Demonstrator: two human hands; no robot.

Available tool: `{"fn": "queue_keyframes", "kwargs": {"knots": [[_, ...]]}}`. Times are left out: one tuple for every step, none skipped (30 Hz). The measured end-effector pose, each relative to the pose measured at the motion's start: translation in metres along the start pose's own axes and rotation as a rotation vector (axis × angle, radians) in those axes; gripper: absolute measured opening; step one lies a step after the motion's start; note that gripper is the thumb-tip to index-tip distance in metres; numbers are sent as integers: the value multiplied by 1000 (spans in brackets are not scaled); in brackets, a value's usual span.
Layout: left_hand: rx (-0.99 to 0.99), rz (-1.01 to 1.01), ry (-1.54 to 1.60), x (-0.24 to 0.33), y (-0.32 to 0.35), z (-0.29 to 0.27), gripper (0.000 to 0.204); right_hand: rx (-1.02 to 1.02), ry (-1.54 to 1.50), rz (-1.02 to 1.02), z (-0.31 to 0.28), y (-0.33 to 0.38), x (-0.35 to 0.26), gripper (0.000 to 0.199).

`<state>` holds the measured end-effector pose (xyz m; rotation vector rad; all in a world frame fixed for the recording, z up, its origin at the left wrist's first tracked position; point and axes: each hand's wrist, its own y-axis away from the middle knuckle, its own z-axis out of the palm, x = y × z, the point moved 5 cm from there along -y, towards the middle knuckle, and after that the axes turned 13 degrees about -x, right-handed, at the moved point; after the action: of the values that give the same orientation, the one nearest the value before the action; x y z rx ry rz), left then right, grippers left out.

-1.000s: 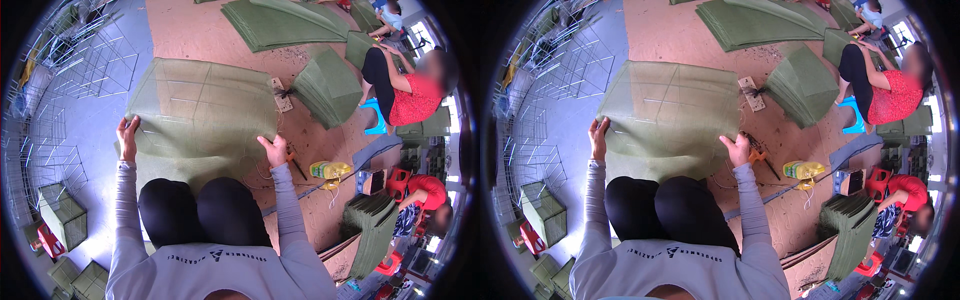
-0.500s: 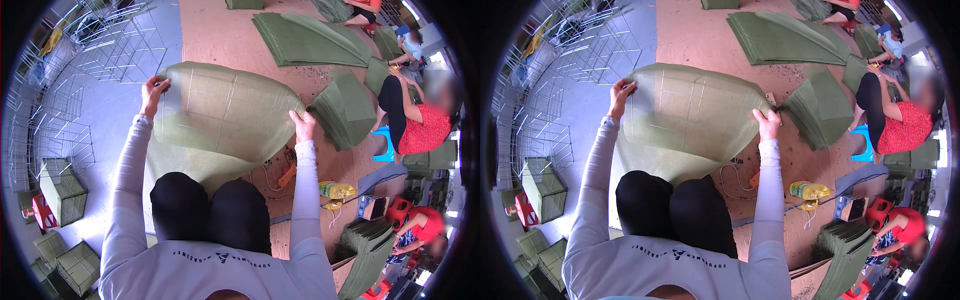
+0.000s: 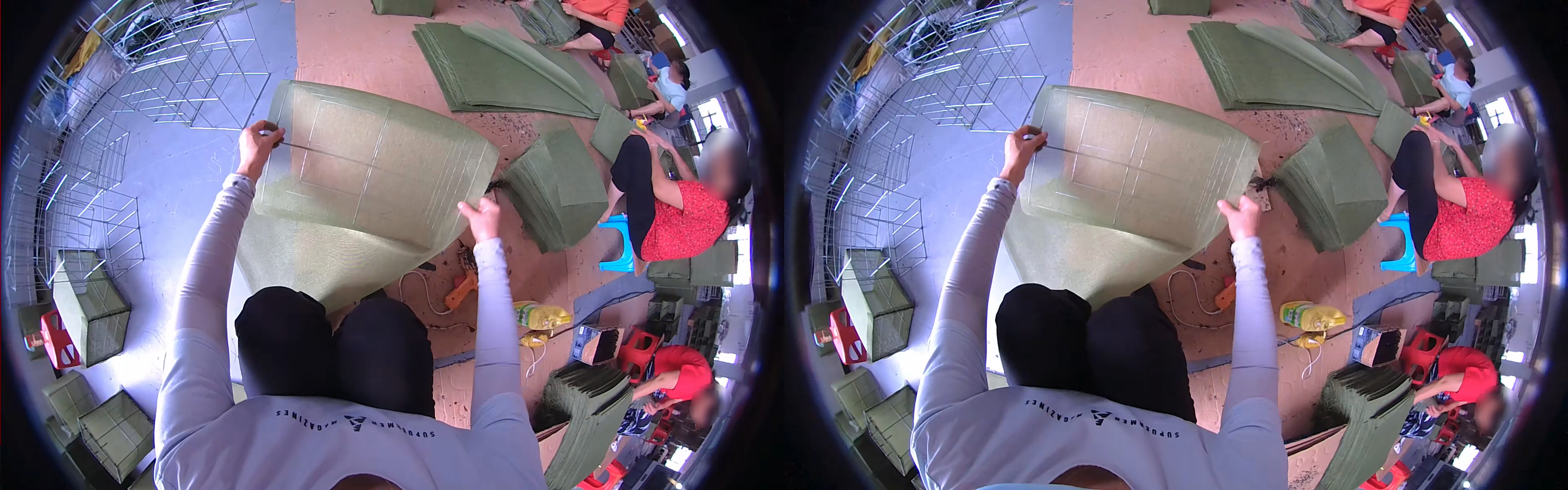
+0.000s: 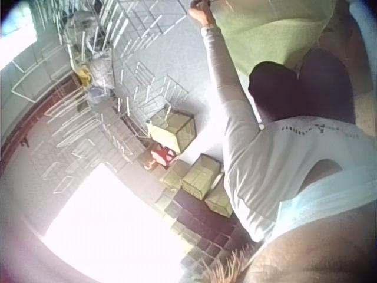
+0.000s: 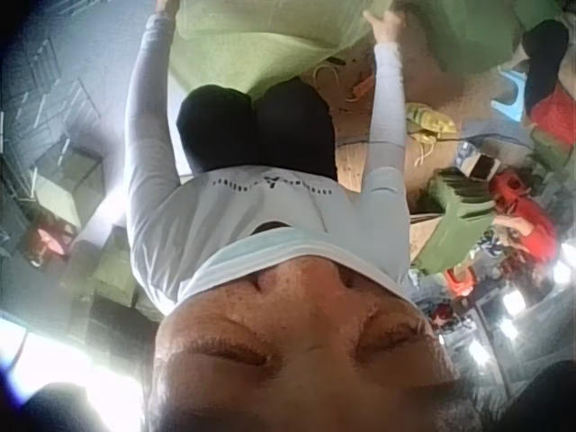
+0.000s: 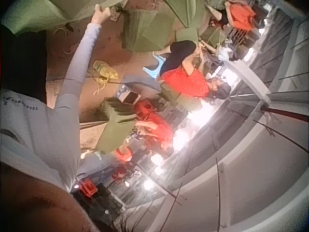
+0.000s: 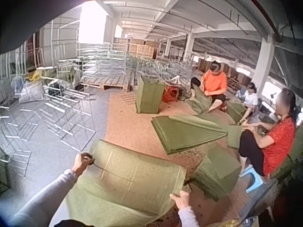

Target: The recorder uses a hot glue gun to attach green mesh fabric to wire frames.

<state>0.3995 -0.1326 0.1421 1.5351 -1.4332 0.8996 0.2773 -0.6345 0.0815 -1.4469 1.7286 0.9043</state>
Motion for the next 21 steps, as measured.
{"fn": "queue_keyframes", "kwargs": {"knots": [[-1, 5, 51, -1, -4, -2, 17, -10, -147, -40, 13, 7, -1, 26], [-30, -23, 76, -4, -7, -5, 18, -29, -201, -4, 21, 15, -1, 23], [-15, -32, 66, -11, -5, -14, 18, -33, -299, 28, 37, 22, -20, 21], [-3, -27, 64, -12, -6, -14, 18, -25, -377, 40, 40, 26, -20, 20], [13, -23, 59, -13, -7, -16, 18, -20, -457, 52, 42, 28, -20, 18], [12, -25, 62, -14, -3, -18, 17, -27, -460, 45, 42, 28, -18, 18], [26, -24, 58, -15, -2, -18, 17, -1, -324, 29, 38, 28, -18, 19], [24, -19, 113, -16, 0, -11, 15, 22, -190, 10, 34, 28, -18, 19], [34, -15, 158, -20, 0, -12, 14, 9, -214, 34, 30, 31, -16, 23], [19, -1, 231, -18, 0, -8, 14, -56, -251, 34, 26, 31, -13, 13], [-13, 22, 317, -12, -4, 6, 14, -35, -269, 46, 14, 31, 9, 11], [17, 5, 275, -18, -2, -4, 15, -36, -356, 5, 27, 32, -9, 10], [25, 0, 253, -19, -2, -5, 16, -49, -372, 38, 25, 36, -18, 11], [3, -20, 267, -21, -2, -9, 16, -48, -383, 33, 30, 34, -15, 10], [11, -15, 267, -21, -2, -12, 16, -38, -390, 30, 32, 33, -16, 11], [5, -34, 301, -23, -2, -13, 16, -39, -390, 23, 32, 33, -17, 11], [-4, -54, 334, -26, -2, -12, 16, -36, -418, 31, 32, 34, -17, 12], [-2, -42, 404, -27, 0, -12, 15, -36, -449, 42, 35, 36, -16, 12], [1, -41, 403, -29, 2, -14, 15, -38, -450, 40, 36, 36, -17, 12], [-14, -36, 464, -31, 4, -15, 15, -50, -446, 43, 37, 37, -17, 14], [-29, -33, 527, -31, 7, -15, 14, -62, -440, 47, 38, 39, -18, 15]]}}
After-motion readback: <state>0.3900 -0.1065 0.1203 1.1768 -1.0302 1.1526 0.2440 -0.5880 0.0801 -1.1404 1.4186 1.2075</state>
